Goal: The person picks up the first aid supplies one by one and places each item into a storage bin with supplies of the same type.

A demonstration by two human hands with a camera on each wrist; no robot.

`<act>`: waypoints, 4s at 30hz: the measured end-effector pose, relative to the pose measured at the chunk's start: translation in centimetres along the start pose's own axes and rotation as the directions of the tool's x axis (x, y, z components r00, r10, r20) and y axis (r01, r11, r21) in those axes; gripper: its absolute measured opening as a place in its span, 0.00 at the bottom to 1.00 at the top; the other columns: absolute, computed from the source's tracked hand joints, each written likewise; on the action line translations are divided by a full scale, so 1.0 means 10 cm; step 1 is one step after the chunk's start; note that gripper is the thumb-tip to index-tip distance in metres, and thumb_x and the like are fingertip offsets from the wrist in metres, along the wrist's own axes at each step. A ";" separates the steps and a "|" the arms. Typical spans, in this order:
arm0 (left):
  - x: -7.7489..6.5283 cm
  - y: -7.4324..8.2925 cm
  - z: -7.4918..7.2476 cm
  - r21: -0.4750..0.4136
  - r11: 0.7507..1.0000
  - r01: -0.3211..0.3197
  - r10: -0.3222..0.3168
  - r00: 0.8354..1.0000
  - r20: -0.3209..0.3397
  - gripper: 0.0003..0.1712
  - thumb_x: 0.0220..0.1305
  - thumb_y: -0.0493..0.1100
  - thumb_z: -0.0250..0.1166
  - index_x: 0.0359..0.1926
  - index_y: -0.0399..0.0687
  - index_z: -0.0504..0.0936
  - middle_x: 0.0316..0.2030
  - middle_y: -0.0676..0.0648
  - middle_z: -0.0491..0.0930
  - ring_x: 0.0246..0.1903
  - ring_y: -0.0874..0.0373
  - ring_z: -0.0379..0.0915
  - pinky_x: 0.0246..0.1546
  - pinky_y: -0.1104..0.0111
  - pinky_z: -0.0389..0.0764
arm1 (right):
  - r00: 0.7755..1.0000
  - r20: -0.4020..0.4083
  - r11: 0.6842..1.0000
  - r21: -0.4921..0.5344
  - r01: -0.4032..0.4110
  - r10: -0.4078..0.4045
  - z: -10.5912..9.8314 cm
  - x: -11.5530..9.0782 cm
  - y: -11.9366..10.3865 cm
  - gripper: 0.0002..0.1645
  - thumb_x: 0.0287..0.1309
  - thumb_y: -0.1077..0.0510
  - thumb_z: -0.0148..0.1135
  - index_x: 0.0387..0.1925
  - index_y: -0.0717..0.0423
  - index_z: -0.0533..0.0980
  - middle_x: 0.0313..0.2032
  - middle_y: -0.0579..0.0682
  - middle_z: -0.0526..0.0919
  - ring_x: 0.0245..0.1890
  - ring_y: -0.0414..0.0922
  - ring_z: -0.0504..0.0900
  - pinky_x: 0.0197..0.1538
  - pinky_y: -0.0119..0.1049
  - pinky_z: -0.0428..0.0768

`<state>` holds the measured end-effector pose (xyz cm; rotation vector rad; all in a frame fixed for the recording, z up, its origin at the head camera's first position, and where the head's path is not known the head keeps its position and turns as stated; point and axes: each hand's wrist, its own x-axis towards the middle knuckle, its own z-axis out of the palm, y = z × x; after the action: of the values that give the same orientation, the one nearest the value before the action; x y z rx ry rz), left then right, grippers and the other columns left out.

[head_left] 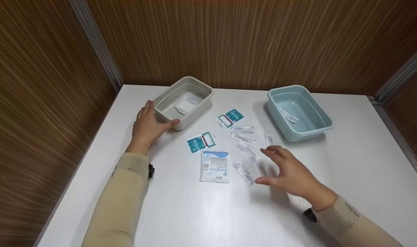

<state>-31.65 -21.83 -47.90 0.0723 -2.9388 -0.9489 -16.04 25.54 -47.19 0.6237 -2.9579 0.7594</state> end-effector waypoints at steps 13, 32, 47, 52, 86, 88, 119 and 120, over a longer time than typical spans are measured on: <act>-0.09 0.03 -0.04 -0.038 0.999 0.024 -0.025 0.999 -0.021 0.87 0.52 0.88 0.75 0.92 0.40 0.48 0.93 0.38 0.47 0.91 0.33 0.45 0.92 0.37 0.55 | 0.983 0.109 0.989 0.023 -0.148 0.145 0.22 -0.01 -0.29 0.53 0.52 0.29 0.88 0.66 0.61 0.86 0.53 0.51 0.88 0.46 0.45 0.82 0.52 0.45 0.85; -0.27 -0.03 -0.04 -0.044 0.999 0.024 -0.026 0.998 -0.060 0.84 0.54 0.86 0.77 0.92 0.40 0.51 0.92 0.38 0.51 0.90 0.33 0.48 0.90 0.37 0.59 | 0.975 0.108 0.980 -0.060 -0.188 0.194 0.36 0.06 -0.35 0.22 0.56 0.52 0.89 0.50 0.57 0.93 0.39 0.46 0.88 0.37 0.44 0.81 0.46 0.45 0.85; -0.31 -0.04 0.00 -0.332 0.942 0.055 -0.075 0.996 -0.049 0.78 0.56 0.69 0.87 0.92 0.43 0.52 0.91 0.39 0.49 0.90 0.38 0.50 0.93 0.44 0.57 | 0.959 0.161 0.969 0.043 -0.243 0.233 0.31 0.11 -0.26 0.17 0.56 0.58 0.84 0.45 0.60 0.90 0.35 0.49 0.86 0.35 0.45 0.79 0.42 0.39 0.79; -0.32 -0.06 0.02 -0.426 0.904 0.040 -0.064 0.997 -0.042 0.76 0.59 0.62 0.88 0.92 0.41 0.50 0.92 0.37 0.43 0.87 0.36 0.58 0.90 0.48 0.64 | 0.957 0.166 0.967 0.051 -0.249 0.237 0.23 0.07 -0.22 0.17 0.53 0.58 0.82 0.44 0.58 0.89 0.35 0.48 0.85 0.35 0.45 0.79 0.41 0.39 0.78; -0.34 0.03 0.16 -0.842 0.527 0.114 -0.232 0.973 -0.014 0.67 0.67 0.34 0.81 0.93 0.49 0.47 0.70 0.31 0.79 0.54 0.59 0.85 0.55 0.76 0.88 | 0.769 -0.384 0.857 0.155 -0.492 0.511 -0.98 0.68 0.91 0.31 0.75 0.52 0.69 0.70 0.67 0.81 0.64 0.69 0.81 0.53 0.57 0.78 0.34 0.20 0.69; -0.34 0.03 0.17 -0.852 0.508 0.126 -0.244 0.970 -0.002 0.66 0.67 0.33 0.81 0.93 0.50 0.48 0.74 0.32 0.76 0.60 0.55 0.85 0.58 0.75 0.88 | 0.770 -0.362 0.849 0.153 -0.506 0.525 -0.95 0.70 0.99 0.32 0.76 0.52 0.69 0.71 0.67 0.80 0.65 0.70 0.80 0.54 0.59 0.78 0.34 0.21 0.71; -0.32 -0.03 0.25 -0.920 0.374 0.118 -0.279 0.960 0.009 0.63 0.68 0.31 0.79 0.93 0.57 0.52 0.84 0.43 0.59 0.82 0.49 0.67 0.70 0.67 0.86 | 0.663 -0.578 0.879 0.348 -0.327 0.475 -0.94 0.61 0.61 0.28 0.74 0.47 0.76 0.67 0.56 0.86 0.52 0.29 0.76 0.47 0.30 0.72 0.50 0.25 0.72; -0.32 -0.03 0.25 -0.922 0.369 0.114 -0.278 0.960 0.007 0.63 0.68 0.31 0.79 0.93 0.57 0.52 0.84 0.42 0.59 0.82 0.49 0.66 0.70 0.67 0.86 | 0.659 -0.591 0.883 0.366 -0.293 0.464 -0.91 0.60 0.56 0.27 0.73 0.48 0.77 0.66 0.57 0.86 0.50 0.26 0.75 0.47 0.31 0.73 0.50 0.25 0.72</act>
<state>-28.58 -20.46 -50.24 0.4246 -1.8377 -2.3370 -24.33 32.03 -40.99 -0.2783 -2.3275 1.0973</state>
